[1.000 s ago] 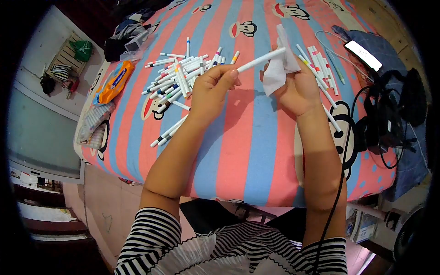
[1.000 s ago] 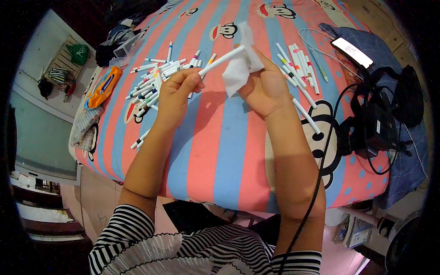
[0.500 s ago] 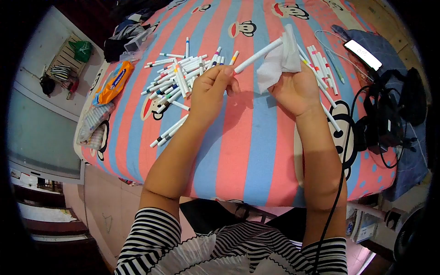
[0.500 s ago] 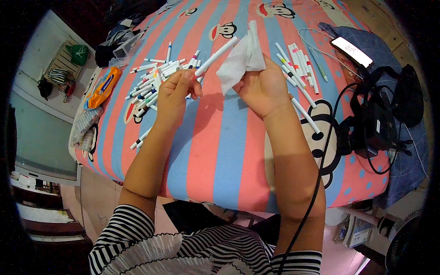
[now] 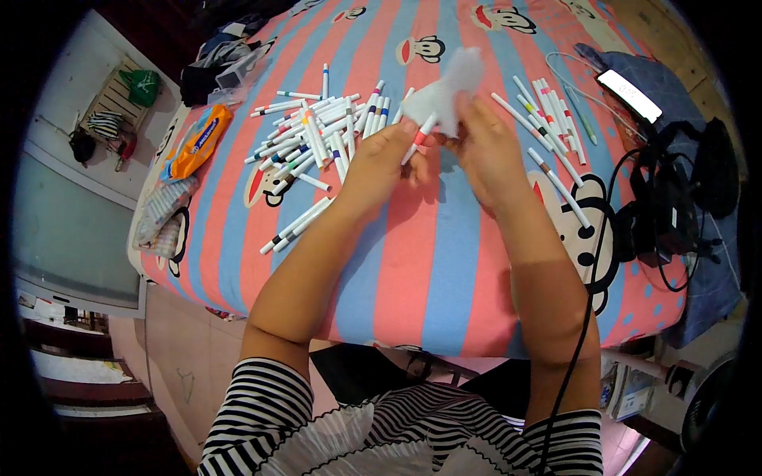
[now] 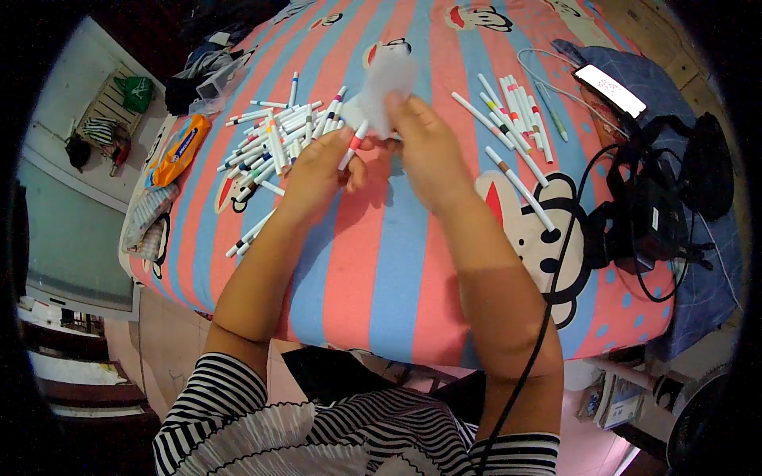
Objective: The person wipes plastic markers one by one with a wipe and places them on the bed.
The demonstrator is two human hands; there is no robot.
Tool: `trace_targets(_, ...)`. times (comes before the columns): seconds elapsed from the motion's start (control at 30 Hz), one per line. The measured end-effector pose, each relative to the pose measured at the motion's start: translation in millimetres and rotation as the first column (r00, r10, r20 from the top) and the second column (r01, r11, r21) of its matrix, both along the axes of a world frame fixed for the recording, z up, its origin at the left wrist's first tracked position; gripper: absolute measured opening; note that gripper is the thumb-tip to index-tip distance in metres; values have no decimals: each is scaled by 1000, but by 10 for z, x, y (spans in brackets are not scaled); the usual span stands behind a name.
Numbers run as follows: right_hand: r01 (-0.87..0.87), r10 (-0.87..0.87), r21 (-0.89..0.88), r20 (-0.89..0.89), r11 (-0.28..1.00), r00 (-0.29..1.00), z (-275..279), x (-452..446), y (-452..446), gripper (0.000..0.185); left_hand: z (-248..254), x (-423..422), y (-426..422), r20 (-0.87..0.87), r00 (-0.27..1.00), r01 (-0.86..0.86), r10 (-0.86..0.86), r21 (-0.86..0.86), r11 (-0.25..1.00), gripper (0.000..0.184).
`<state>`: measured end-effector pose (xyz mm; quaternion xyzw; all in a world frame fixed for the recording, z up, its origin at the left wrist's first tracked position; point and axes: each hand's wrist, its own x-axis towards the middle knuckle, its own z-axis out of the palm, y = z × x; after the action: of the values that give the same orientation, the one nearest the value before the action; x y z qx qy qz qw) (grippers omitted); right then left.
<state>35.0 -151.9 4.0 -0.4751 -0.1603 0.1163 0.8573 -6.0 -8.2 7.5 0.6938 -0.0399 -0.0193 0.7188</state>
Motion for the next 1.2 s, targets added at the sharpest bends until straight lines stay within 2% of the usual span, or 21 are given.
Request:
trace_targets(0.03,2,-1,-101,7,995,1000,-14,-46,51,34,-42,5,5,8,1000,-3,3,-8,1000,35)
trace_targets(0.13,99,-75,-131,177,986,981,-31,-80,136,30,-17,-2,8,15,1000,-1,1,-17,1000,34)
trace_targets(0.23,71,-51,-150,134,986,990,24,-99,67,32,-66,18,24,35,999,15,-15,3,1000,34)
trace_targets(0.33,144,-129,-229,81,963,988,55,-76,23,32,-70,32,30,33,998,49,-51,43,998,36)
trace_targets(0.43,216,-215,-18,38,976,976,1,60,-44,31,-10,9,27,12,996,90,-92,78,993,37)
trace_targets(0.57,203,-203,15,-9,979,979,-36,172,-164,30,2,-2,42,-64,988,146,-140,103,984,41)
trace_targets(0.73,328,-328,-9,-46,945,943,37,137,-186,28,-52,20,-29,17,999,49,-51,69,996,30)
trace_targets(0.87,324,-321,36,-67,945,945,4,177,-195,28,-54,2,-79,158,985,-99,70,182,978,20)
trace_targets(1.03,274,-274,-2,-48,962,961,19,120,-158,28,-62,24,-12,82,996,36,-42,76,996,21)
trace_targets(1.13,79,-79,-113,7,990,997,-2,34,-65,29,-88,28,-9,97,992,77,-78,8,997,21)
trace_targets(1.2,97,-94,-146,25,985,995,11,-26,18,31,-97,34,-7,110,991,80,-77,-22,997,21)
